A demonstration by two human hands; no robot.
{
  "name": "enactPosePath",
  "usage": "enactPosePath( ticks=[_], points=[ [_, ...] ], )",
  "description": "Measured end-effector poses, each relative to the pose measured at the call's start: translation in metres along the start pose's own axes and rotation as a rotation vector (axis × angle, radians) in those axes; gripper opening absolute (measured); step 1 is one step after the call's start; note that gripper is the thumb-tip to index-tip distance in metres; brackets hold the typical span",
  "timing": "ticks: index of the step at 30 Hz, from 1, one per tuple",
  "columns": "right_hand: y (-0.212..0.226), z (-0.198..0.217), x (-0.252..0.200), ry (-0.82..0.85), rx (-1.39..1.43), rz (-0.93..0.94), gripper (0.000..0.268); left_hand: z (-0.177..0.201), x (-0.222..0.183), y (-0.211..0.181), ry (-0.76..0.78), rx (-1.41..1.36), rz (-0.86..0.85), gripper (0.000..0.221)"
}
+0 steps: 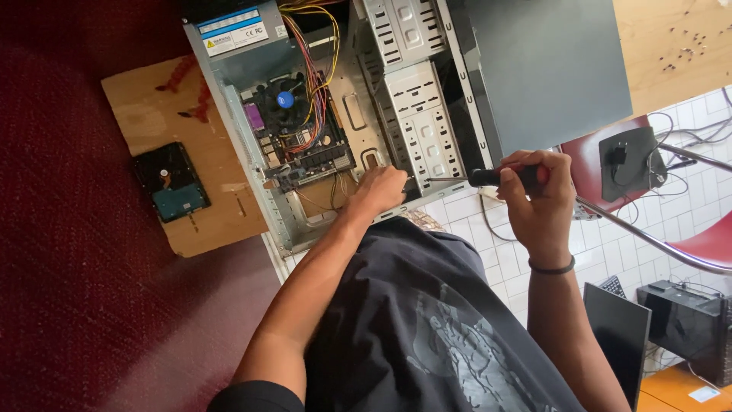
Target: Installing a hard disk drive into a computer case, connecting power/data cables, and securing it with screws using a screwdriver.
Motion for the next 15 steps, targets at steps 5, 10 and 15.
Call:
enactPosePath(
  ticks=[5, 10, 15],
  points=[
    [-0.002, -0.004, 0.000, 0.018, 0.000, -0.007, 0.030, 0.004, -0.003, -0.003, -0.026, -0.005, -0.013, 0.018],
    [0.000, -0.007, 0.001, 0.034, -0.037, 0.006, 0.030, 0.001, -0.003, -0.004, -0.004, 0.012, -0.042, 0.019],
    [0.024, -0.008, 0.008, 0.089, -0.167, 0.027, 0.033, 0.006, -0.002, -0.006, -0.003, 0.024, -0.053, 0.021]
  ],
)
Point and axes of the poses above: each hand's wrist, its own x-axis towards the middle knuckle, its own z-axis out of the back of the hand, y = z × x, the point moved 7 cm from there along x, towards the middle knuckle, and after that the axes turned 10 degrees about -x, right-handed, at the moved point
